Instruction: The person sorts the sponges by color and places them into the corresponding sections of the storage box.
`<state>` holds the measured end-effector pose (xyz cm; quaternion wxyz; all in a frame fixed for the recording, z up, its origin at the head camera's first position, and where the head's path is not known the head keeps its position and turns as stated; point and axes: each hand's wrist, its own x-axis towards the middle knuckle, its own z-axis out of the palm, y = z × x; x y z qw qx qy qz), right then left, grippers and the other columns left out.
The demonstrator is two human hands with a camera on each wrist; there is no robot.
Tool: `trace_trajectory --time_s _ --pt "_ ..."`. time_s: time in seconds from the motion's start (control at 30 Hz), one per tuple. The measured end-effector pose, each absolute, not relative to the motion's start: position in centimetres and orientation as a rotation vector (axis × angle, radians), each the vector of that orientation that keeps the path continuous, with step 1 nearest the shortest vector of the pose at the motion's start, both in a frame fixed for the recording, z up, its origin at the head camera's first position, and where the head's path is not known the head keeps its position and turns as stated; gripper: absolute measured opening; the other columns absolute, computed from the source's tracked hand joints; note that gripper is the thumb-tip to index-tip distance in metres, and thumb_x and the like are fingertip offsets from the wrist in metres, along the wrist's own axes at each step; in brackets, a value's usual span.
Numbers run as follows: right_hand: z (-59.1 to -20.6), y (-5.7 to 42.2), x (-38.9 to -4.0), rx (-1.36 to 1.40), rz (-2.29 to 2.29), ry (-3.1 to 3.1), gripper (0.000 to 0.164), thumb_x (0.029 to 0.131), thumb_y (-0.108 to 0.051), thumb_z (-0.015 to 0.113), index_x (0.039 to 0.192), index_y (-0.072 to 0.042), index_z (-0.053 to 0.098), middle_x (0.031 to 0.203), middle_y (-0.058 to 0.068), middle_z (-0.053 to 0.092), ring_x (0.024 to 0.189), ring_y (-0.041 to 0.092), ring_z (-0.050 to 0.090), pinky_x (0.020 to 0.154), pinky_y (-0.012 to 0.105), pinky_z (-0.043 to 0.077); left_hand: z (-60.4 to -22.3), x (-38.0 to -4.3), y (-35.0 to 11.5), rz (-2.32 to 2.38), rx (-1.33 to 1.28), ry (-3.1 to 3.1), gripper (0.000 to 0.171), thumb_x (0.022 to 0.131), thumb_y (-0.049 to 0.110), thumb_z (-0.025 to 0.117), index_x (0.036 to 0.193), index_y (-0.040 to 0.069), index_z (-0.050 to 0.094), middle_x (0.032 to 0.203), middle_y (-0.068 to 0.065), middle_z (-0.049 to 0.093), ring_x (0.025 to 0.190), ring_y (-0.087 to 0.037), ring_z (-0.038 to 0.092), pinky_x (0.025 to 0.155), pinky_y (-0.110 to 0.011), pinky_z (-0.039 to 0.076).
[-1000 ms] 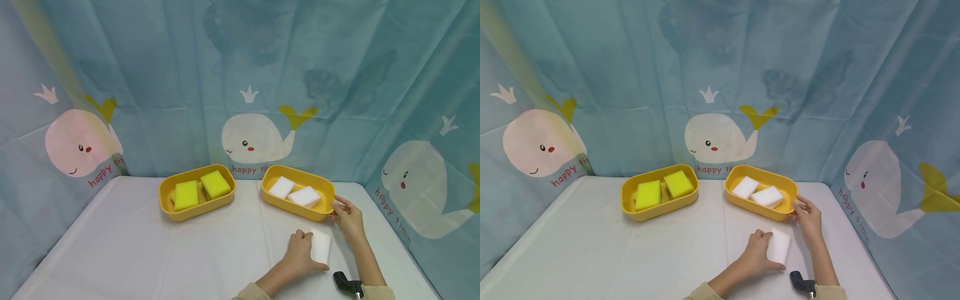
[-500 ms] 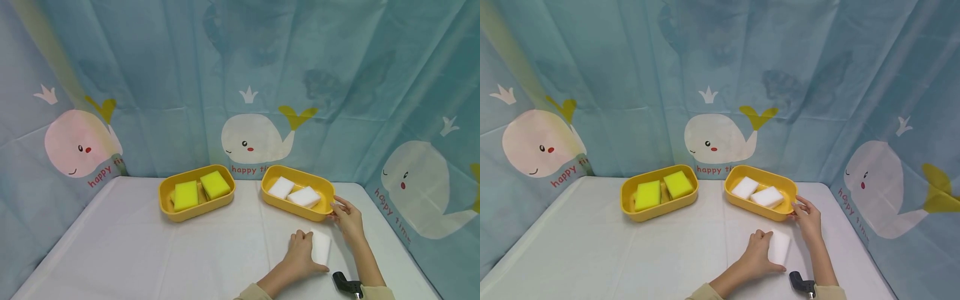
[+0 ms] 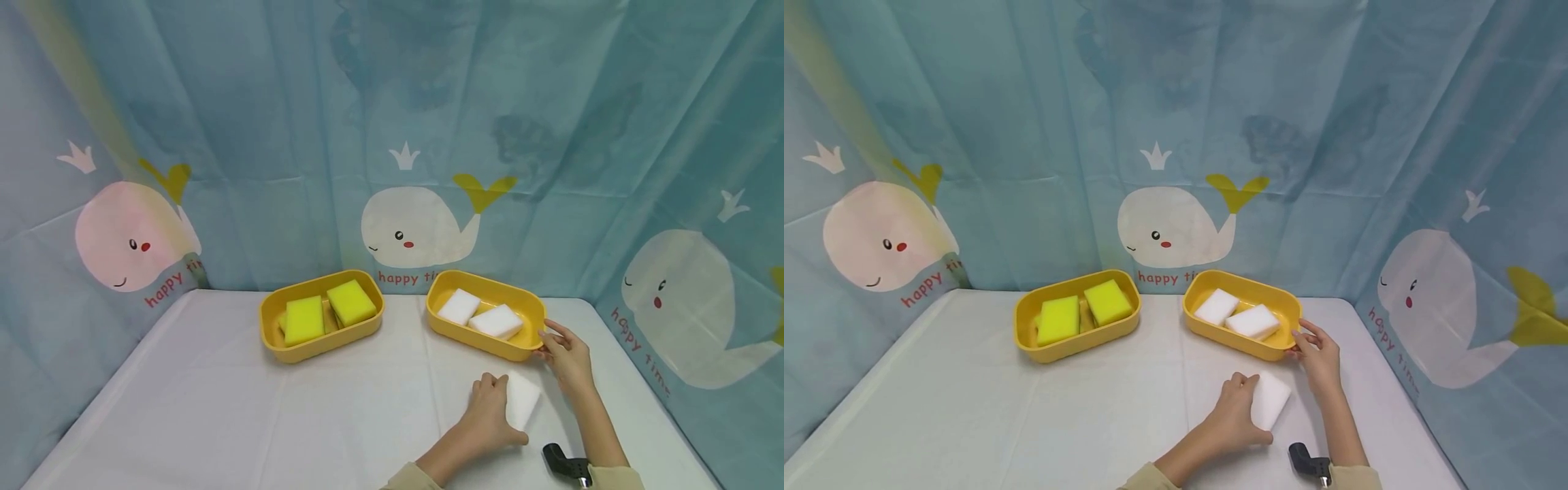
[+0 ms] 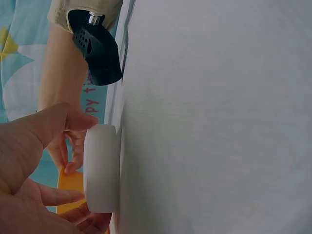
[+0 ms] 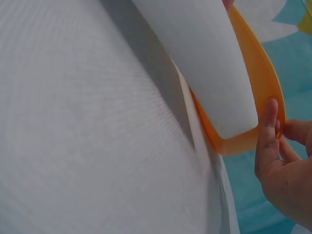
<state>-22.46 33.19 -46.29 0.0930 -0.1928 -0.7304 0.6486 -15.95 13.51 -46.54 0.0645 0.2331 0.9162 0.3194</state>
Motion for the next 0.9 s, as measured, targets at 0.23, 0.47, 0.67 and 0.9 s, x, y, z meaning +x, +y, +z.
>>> trace_trajectory --time_s 0.23,0.47,0.67,0.9 --pt "-46.4 33.2 -22.4 -0.565 1.915 -2.174 0.055 0.110 -0.017 0.057 0.160 -0.002 0.041 0.095 -0.007 0.059 0.076 0.003 0.061 0.073 0.015 0.058 -46.4 -16.5 13.1 0.844 0.735 2.802 0.092 0.069 0.037 0.099 0.147 0.008 0.059 0.124 0.003 0.059 0.101 -0.010 0.049 0.085 -0.019 0.046" --pt "-46.3 33.3 -22.3 -0.542 1.933 -2.162 0.055 0.110 -0.017 0.057 0.160 -0.001 0.041 0.094 -0.007 0.058 0.076 0.002 0.061 0.073 0.014 0.058 -46.0 -17.2 12.2 0.927 0.733 2.758 0.089 0.071 0.029 0.098 0.148 0.007 0.058 0.129 0.000 0.058 0.107 -0.011 0.048 0.091 -0.023 0.047" --pt "-46.3 33.3 -22.2 -0.530 1.913 -2.177 0.054 0.110 -0.017 0.057 0.159 0.000 0.041 0.095 -0.005 0.058 0.076 0.002 0.062 0.073 0.015 0.059 -45.5 -17.6 11.4 1.045 0.739 2.708 0.087 0.072 0.024 0.096 0.147 0.004 0.057 0.123 -0.003 0.056 0.107 -0.012 0.047 0.089 -0.020 0.048" --pt "-46.2 33.3 -22.1 -0.534 1.921 -2.170 0.055 0.110 -0.016 0.057 0.159 0.000 0.040 0.096 -0.005 0.060 0.076 0.002 0.062 0.074 0.015 0.059 -45.0 -18.1 10.8 1.071 0.787 2.637 0.078 0.075 0.021 0.095 0.143 0.005 0.061 0.116 0.001 0.054 0.108 -0.010 0.047 0.089 -0.020 0.048"
